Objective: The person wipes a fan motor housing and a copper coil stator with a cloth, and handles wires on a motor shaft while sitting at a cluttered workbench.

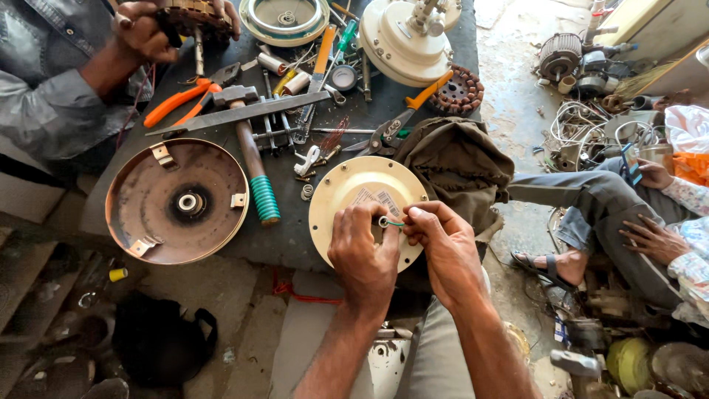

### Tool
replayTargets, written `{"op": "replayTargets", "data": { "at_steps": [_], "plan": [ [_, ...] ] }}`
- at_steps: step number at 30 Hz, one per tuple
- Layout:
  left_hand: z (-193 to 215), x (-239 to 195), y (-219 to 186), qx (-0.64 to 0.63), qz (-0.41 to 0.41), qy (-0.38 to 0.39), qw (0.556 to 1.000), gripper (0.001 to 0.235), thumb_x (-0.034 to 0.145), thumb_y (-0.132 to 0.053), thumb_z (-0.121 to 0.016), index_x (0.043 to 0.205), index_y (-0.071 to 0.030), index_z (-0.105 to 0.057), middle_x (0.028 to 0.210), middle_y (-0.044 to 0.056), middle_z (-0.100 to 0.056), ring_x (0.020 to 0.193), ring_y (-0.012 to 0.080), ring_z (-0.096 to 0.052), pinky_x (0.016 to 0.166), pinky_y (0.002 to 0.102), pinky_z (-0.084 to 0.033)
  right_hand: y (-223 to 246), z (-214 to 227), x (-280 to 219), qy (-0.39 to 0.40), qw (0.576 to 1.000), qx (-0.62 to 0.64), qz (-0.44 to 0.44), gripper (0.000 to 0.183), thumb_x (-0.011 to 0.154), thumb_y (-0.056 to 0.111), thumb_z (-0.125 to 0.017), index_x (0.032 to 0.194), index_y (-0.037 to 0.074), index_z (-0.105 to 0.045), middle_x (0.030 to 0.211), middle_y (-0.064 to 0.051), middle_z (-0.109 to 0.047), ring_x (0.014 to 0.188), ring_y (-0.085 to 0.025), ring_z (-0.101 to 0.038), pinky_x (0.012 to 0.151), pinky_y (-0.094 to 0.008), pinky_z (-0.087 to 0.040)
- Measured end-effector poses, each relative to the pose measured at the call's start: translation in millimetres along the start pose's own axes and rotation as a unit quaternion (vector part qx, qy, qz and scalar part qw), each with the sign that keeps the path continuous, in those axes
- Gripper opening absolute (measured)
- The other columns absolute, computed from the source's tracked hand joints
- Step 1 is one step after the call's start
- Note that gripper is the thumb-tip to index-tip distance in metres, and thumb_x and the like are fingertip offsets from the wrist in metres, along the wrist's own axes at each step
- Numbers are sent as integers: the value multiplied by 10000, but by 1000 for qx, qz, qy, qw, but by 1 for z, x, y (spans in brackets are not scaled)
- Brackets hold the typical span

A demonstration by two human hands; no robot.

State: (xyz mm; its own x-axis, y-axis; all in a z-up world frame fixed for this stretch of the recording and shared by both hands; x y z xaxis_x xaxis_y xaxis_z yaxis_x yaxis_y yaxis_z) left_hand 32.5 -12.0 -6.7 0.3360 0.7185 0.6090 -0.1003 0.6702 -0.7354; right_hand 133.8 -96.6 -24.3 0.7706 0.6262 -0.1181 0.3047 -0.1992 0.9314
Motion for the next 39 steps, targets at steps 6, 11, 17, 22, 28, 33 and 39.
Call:
{"op": "replayTargets", "data": {
  "at_steps": [6, 11, 17, 22, 28, 33, 39],
  "plan": [
    [24, 4, -10, -57, -13, 48, 997, 317, 836, -89, -775, 1113, -54, -623, 1007, 124, -681, 946, 344, -672, 817, 452, -544, 10, -6, -8, 32, 993, -105, 46, 191, 973, 139, -678, 1058, -20, -739, 869, -21, -689, 810, -84, -590, 760, -245, -500],
    [44, 12, -9, -98, -32, 114, 988, 316, 934, -122, -709, 1233, -54, -635, 1101, 149, -708, 1011, 352, -713, 874, 446, -577, 18, -14, -17, 44, 969, -226, 90, 168, 929, 109, -704, 1042, -7, -750, 951, -3, -655, 839, -60, -606, 755, -222, -500],
    [49, 23, -6, -95, -27, 165, 981, 225, 948, -155, -721, 1154, -73, -686, 1067, 152, -756, 1018, 351, -727, 862, 436, -575, 18, -16, -15, 43, 954, -271, 118, 165, 913, 87, -737, 1039, -17, -761, 976, -10, -597, 798, -63, -553, 710, -222, -469],
    [53, 26, -3, -105, -32, 179, 978, 206, 959, -156, -717, 1148, -79, -691, 1125, 162, -756, 1078, 346, -734, 899, 426, -588, 13, -19, -13, 33, 943, -308, 124, 179, 909, 64, -725, 1067, -10, -764, 931, -10, -588, 753, -72, -519, 670, -225, -448],
    [52, 28, -3, -115, 6, 192, 975, 190, 951, -168, -736, 1125, -94, -717, 1169, 163, -759, 1099, 323, -751, 896, 407, -599, 7, -18, -13, 33, 945, -286, 151, 190, 908, 39, -729, 1090, -3, -762, 948, -7, -599, 769, -62, -521, 678, -210, -446],
    [50, 29, -5, -168, 41, 184, 968, 128, 948, -129, -735, 1062, -74, -718, 1174, 143, -770, 1088, 257, -782, 897, 349, -623, 6, -18, -15, 34, 947, -281, 153, 194, 913, 63, -732, 1098, 16, -767, 990, 0, -620, 820, -53, -550, 723, -202, -483],
    [52, 37, -8, -140, 1, 180, 974, 97, 953, -54, -703, 1049, -64, -694, 1038, 97, -770, 1001, 245, -787, 841, 348, -610, 5, -19, -14, 15, 944, -291, 154, 180, 919, 105, -745, 1079, 30, -783, 912, -8, -571, 764, -64, -515, 686, -218, -447]
  ]
}}
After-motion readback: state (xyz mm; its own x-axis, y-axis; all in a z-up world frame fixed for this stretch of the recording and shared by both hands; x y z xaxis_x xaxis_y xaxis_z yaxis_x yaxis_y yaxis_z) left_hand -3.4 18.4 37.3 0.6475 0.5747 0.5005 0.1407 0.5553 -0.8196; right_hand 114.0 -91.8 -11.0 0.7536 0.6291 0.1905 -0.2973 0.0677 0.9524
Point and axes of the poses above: each hand's wrist, its own x-axis towards the middle knuckle, its own z-axis out of the back of the hand, y = z × x, the point moved 1 cm from there along x, towards the middle knuckle
